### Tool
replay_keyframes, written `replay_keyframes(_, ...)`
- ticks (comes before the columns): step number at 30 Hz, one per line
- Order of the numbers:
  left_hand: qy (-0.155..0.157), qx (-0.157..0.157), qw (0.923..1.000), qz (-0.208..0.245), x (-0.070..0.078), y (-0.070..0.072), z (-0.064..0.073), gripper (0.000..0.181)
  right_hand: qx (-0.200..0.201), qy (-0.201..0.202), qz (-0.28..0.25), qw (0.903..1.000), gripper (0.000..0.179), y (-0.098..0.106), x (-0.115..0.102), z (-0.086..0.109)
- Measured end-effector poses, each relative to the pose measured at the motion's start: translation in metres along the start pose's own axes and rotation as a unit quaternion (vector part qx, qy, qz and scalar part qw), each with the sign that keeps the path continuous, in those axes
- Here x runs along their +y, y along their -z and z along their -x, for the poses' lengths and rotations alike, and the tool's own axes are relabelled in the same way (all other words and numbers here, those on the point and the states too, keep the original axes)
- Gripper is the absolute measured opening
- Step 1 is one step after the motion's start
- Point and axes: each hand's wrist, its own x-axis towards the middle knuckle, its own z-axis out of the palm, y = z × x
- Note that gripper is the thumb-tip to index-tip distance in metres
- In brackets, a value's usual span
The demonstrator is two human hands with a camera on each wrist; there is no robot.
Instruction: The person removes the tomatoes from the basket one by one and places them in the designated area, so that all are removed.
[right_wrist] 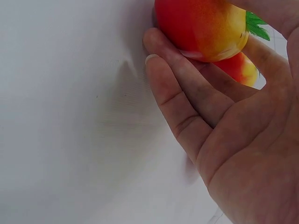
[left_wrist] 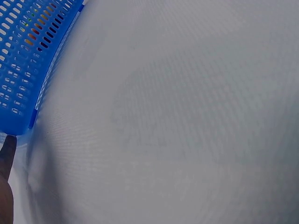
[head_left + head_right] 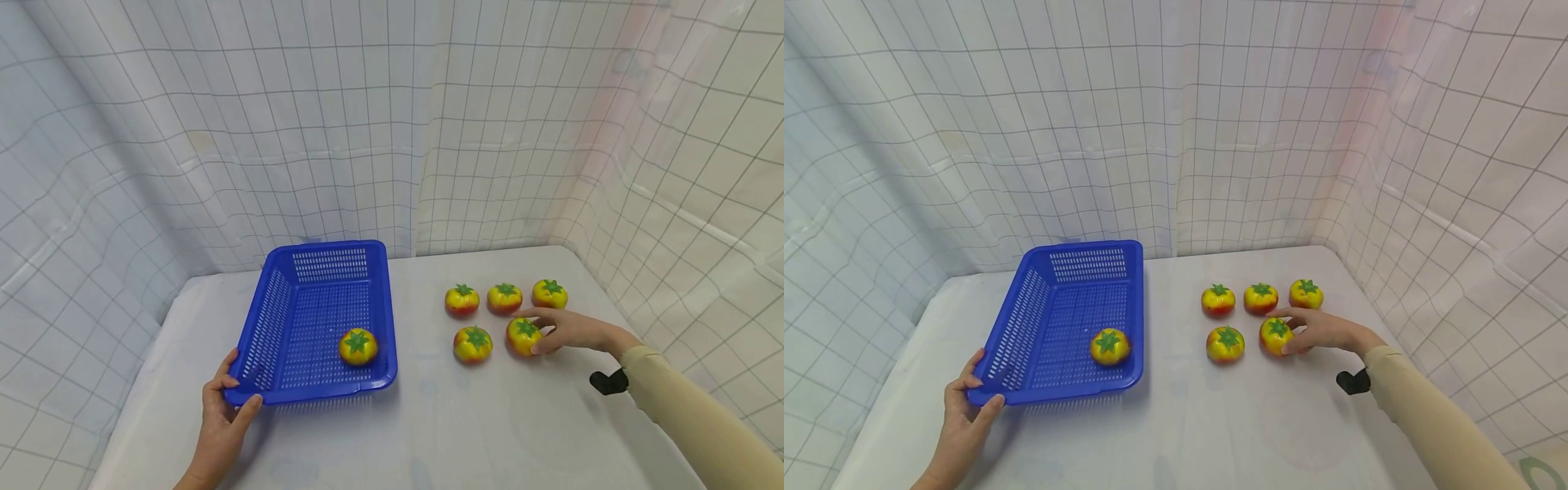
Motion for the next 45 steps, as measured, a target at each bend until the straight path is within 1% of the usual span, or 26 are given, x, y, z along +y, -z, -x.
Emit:
replay_keyframes(5,-0.001,-0.001,1.0000,-0.001,0.0004,0.0002,-0.0001,0.043,0.001,-0.001,-0.002,1.0000,0.074,-0.0014,0.0000,-0.0002)
replay_keyframes(11,-0.002,-0.002,1.0000,0.003,0.0001,0.0001,0.0003,0.042,0.000,-0.001,-0.020,0.9998,0.074,-0.0027,0.0013,-0.0005)
replay_keyframes(16,0.002,-0.002,1.0000,-0.003,0.0009,0.0001,0.0004,0.043,0.002,-0.005,-0.021,0.9998,0.073,-0.0034,0.0006,-0.0003)
replay_keyframes(27,0.007,0.000,1.0000,-0.003,0.0020,-0.0005,-0.0003,0.043,-0.001,-0.015,-0.011,0.9998,0.077,-0.0043,-0.0005,0.0000)
replay_keyframes(33,0.004,0.002,0.9999,-0.010,0.0008,-0.0003,-0.0003,0.043,-0.002,-0.013,-0.002,0.9999,0.079,-0.0044,-0.0012,0.0005)
replay_keyframes(40,0.000,0.001,1.0000,-0.005,-0.0002,0.0000,-0.0002,0.043,-0.002,-0.013,0.003,0.9999,0.080,-0.0052,-0.0028,0.0028)
replay_keyframes(45,0.001,0.002,1.0000,-0.004,-0.0006,0.0001,-0.0002,0.043,-0.001,-0.012,0.019,0.9998,0.083,-0.0042,-0.0023,0.0061)
